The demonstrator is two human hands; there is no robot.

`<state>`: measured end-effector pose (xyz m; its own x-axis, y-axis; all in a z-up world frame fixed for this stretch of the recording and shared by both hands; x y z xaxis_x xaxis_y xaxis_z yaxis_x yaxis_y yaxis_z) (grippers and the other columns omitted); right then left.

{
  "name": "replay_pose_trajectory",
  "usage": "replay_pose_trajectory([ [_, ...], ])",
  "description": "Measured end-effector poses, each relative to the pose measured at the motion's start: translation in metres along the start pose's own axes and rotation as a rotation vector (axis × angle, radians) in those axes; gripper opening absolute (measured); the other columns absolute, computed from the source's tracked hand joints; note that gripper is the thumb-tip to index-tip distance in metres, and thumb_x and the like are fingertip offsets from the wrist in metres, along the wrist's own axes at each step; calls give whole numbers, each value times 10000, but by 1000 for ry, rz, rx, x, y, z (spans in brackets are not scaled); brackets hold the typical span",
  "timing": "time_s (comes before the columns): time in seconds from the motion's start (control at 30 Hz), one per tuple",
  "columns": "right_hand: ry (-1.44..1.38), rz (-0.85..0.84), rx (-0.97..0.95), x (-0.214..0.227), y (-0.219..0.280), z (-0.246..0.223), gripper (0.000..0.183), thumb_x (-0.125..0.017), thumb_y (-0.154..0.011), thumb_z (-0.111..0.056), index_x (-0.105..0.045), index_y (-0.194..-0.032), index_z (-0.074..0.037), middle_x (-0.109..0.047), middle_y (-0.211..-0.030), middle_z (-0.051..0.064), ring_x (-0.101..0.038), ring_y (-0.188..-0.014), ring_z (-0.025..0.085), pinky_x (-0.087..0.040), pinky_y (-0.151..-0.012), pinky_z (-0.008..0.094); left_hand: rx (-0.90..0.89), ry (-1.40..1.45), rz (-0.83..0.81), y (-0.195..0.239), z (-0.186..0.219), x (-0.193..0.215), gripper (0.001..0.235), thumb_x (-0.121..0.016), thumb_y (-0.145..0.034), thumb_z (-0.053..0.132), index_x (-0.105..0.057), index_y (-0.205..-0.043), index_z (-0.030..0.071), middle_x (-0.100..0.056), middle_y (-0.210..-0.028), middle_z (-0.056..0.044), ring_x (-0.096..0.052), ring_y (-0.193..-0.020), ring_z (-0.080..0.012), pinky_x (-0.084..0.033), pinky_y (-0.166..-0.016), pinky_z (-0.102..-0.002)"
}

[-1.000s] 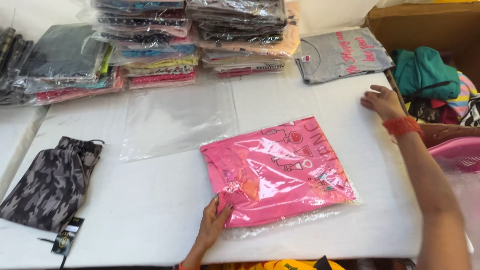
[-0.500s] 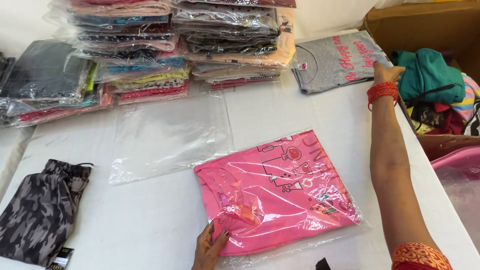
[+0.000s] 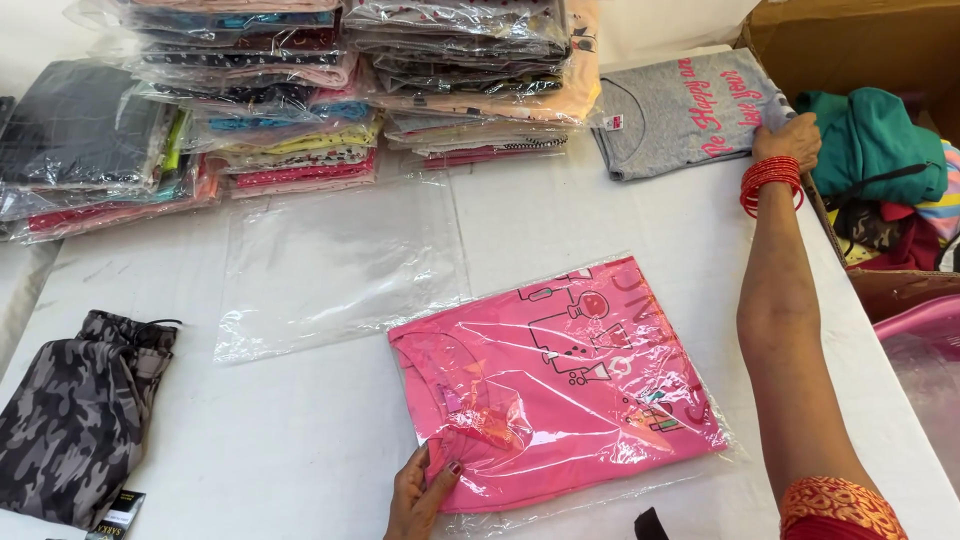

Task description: The person folds a pink t-shirt and places it into a clear plastic bag, then seals the bag. They repeat the process with a grey t-shirt and a pair of camouflage shorts, stacking the packaged items on a pile.

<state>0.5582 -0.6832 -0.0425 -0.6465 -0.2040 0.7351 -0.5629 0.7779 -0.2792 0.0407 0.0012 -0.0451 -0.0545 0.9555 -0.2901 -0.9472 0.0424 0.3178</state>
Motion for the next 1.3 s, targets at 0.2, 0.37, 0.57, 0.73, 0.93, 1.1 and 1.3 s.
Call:
replay_pose_trajectory([
  [0.2, -59, -23, 216, -3, 0, -16, 430, -788, -903, -198, -501, -1205, -91, -682, -1161, 233, -669, -1070, 448, -552, -885, 557, 18, -17, 20, -2, 0, 0, 479, -669, -927, 42, -551, -1376, -74, -687, -1292, -161, -644, -1175, -187, -493, -1047, -337],
  [0.37, -290, -20, 292, -27, -33, 4, 435, -639, -972, -39, -335, -1281, -2, -668, -1150, 280, -686, -1060, 484, -590, -942, 570, 43, -22, 38, 1, 6, -3, 477, -673, -920, 49, -558, -1368, -68, -687, -1284, -145, -644, -1164, -174, -493, -1039, -326],
  [0.57, -1035, -497, -37, 36, 14, 2, 538, -432, -863, 172, -319, -1325, -79, -534, -1372, 248, -757, -1094, 411, -639, -785, 575, -39, -70, -36, -1, 5, 0, 423, -672, -944, 52, -586, -1340, -68, -695, -1245, -123, -635, -1110, -151, -499, -987, -299],
  [0.73, -1100, -606, 46, 143, 79, 2, 597, -372, -879, 192, -334, -1409, -80, -478, -1441, 247, -723, -1179, 404, -636, -848, 547, -28, -14, -49, -2, 27, -9, 410, -676, -919, 40, -605, -1317, -27, -706, -1238, -89, -646, -1091, -138, -515, -964, -294],
  [0.93, -893, -667, 209, 290, 197, 38, 508, -351, -951, 187, -465, -1417, 17, -460, -1418, 222, -608, -1238, 369, -583, -922, 450, 85, 279, -21, -8, 24, -5, 346, -664, -904, -19, -605, -1244, -9, -707, -1198, -114, -683, -1050, -177, -565, -949, -355],
  [1.1, -773, -683, 103, 387, 287, 107, 429, -341, -1002, 151, -470, -1399, 51, -542, -1401, 244, -647, -1158, 370, -576, -978, 412, 159, 277, -92, -6, 32, -4, 311, -655, -926, 12, -609, -1232, -20, -715, -1148, -120, -701, -993, -178, -595, -894, -364],
  [1.3, -620, -843, -91, 395, 306, 263, 430, -484, -1034, 25, -479, -1463, -1, -612, -1167, 382, -687, -907, 391, -587, -778, 454, 217, 187, -104, -4, 52, -18, 323, -662, -906, 58, -598, -1219, 11, -734, -1099, -89, -723, -943, -158, -624, -832, -354],
])
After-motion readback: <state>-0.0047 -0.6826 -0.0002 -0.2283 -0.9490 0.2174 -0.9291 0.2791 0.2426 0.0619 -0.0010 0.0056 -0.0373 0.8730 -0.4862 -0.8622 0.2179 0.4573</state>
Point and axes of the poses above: each hand's wrist, its own y-axis away from the middle knuckle, its own x-axis out of the back of the hand, z = x × y, the point moved 6 cm from there along -y, towards the middle knuckle
